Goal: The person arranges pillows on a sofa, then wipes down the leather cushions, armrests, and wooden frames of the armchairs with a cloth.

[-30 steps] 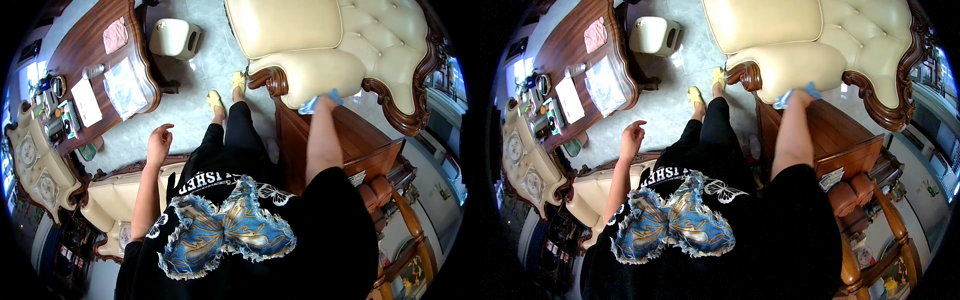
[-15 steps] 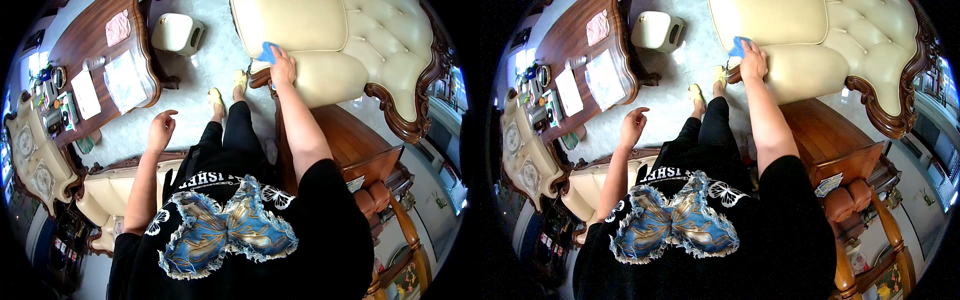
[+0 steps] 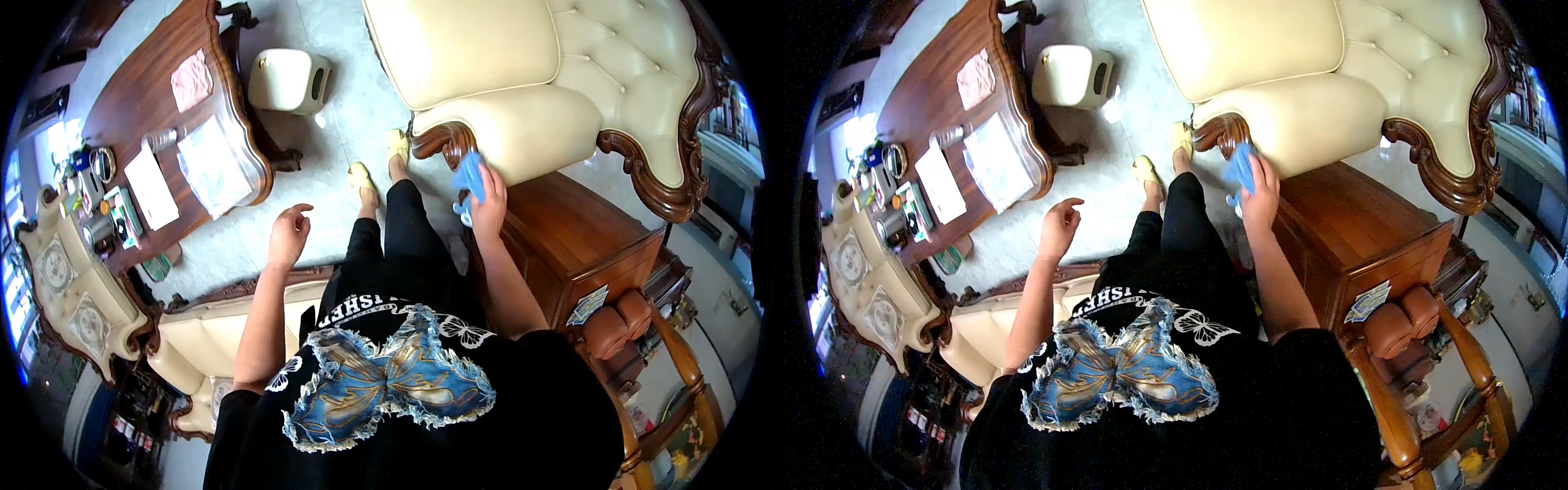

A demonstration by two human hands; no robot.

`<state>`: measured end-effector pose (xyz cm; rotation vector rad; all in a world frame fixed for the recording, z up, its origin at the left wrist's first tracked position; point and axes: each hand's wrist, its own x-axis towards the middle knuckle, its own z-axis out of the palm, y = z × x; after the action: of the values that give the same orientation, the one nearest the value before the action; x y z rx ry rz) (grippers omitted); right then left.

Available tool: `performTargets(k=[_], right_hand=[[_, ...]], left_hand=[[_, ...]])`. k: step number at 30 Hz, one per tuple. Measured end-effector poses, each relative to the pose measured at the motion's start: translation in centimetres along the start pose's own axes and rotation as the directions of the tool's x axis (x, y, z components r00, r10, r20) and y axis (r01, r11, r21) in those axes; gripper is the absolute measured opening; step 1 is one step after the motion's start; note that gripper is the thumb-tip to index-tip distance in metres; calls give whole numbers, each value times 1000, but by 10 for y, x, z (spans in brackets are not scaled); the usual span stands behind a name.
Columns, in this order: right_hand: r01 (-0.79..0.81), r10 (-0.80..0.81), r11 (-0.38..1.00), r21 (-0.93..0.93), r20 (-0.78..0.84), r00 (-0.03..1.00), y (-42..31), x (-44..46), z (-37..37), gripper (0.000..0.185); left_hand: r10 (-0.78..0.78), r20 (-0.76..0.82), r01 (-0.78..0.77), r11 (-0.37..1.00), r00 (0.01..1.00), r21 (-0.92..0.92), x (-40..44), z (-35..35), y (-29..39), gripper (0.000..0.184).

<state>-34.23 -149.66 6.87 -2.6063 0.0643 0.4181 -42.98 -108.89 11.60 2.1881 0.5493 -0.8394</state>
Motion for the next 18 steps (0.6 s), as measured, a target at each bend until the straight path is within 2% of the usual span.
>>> performTargets(k=[2,3,4,5,6,7,8,10,11,12,13,14,15,16,17,18], right_hand=[[22,-22,994,-107,7,1000,-32,33,8,75],[-57,56,984,-166,-11,998,-34,37,29,72],[-153,163,953,-263,18,986,-7,33,84,68],[-201,203,977,70,-13,979,-6,20,121,64],[-91,110,992,-85,253,961,-7,18,156,61],[-129,84,989,65,473,877,-31,21,159,59],[-196,13,959,204,660,751,-56,26,151,56],[-199,13,900,387,434,901,-82,55,132,57],[-66,-22,934,351,240,970,-77,80,121,57],[-106,45,946,306,200,979,-91,115,60,57],[16,1,952,307,-55,998,-62,144,52,57],[124,-42,960,251,-307,951,-34,174,43,58],[-121,171,946,301,-147,974,-19,194,-4,64],[-191,187,981,11,-266,946,5,211,-34,63],[-152,146,988,11,-359,922,63,229,-46,62],[-303,268,951,-60,-327,906,95,238,-72,57]], left_hand=[[24,-21,-25,998,999,-52,14,-1,12,26],[34,-21,-35,997,999,-65,21,2,11,26],[46,-14,-47,996,999,-71,29,2,21,25],[69,-4,-70,996,998,-58,34,4,27,25],[93,6,-92,995,996,-45,39,5,32,25],[138,18,-138,990,990,-35,42,8,35,26],[164,27,-163,986,986,-38,47,9,37,27],[214,28,-212,975,976,-73,52,11,50,28],[231,33,-229,971,972,-69,55,11,55,28],[224,47,-220,972,974,-78,58,11,58,28],[211,58,-206,975,976,-84,59,9,60,28],[224,58,-220,973,973,-77,58,6,60,28],[237,53,-236,971,970,-31,57,4,60,26],[244,45,-245,969,969,17,53,1,60,25],[229,46,-229,973,972,6,51,1,57,23],[214,47,-214,977,976,-5,52,1,56,21]])
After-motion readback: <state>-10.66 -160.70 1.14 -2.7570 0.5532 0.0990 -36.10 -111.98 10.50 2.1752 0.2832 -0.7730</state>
